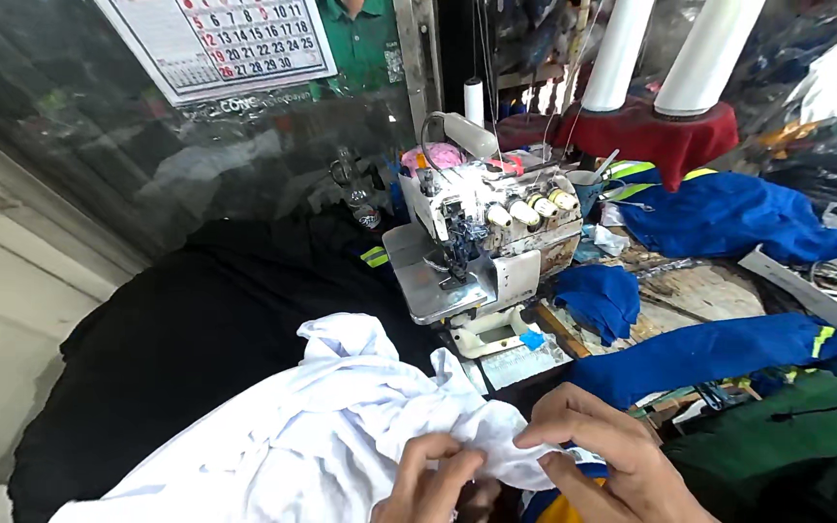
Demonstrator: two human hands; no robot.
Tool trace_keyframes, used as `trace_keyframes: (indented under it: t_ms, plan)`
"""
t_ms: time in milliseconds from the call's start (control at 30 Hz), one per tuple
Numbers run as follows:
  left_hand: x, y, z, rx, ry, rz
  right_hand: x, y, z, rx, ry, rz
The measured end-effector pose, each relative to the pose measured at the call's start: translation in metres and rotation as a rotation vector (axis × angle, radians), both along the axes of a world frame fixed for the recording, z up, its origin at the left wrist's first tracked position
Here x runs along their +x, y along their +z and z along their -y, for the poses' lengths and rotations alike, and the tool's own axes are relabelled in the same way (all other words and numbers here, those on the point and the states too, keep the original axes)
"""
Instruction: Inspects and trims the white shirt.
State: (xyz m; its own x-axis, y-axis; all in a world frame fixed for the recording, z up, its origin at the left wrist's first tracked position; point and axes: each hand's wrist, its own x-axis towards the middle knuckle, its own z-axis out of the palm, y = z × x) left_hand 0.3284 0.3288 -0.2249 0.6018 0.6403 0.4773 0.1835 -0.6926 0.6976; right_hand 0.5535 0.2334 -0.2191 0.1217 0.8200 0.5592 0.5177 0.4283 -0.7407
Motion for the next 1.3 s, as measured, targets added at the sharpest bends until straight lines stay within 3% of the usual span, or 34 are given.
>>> trace_keyframes:
  t_ms: [100,300,400,667,900,1133,1200,1300]
  plan:
    - [0.006,-0.009,-0.004,0.073,0.055,0.02,0.002,0.002,0.005,-0.011,0.004,0.016]
    - [0.001,0.0,-0.003,0.129,-0.061,0.091,0.014,-0.002,0.025,-0.081,0.112,-0.026]
    - [-0.002,0.002,-0.001,0.147,-0.068,0.109,0.006,0.0,0.022,-0.033,-0.015,-0.026]
    - [-0.009,0.006,-0.001,0.182,-0.055,0.17,-0.03,0.007,-0.008,-0.189,-0.081,0.271]
    - [-0.02,0.015,-0.012,0.17,-0.02,0.168,0.012,0.01,0.013,-0.062,-0.054,-0.106]
    - [-0.009,0.029,-0.02,0.227,-0.016,0.129,0.055,0.015,0.055,-0.009,-0.37,-0.373]
    - [-0.007,0.032,-0.021,0.231,-0.022,0.104,0.065,0.017,0.067,0.022,-0.311,-0.479]
    - [-0.003,0.031,-0.024,0.243,-0.028,0.09,0.07,0.028,0.08,0.082,-0.063,-0.755]
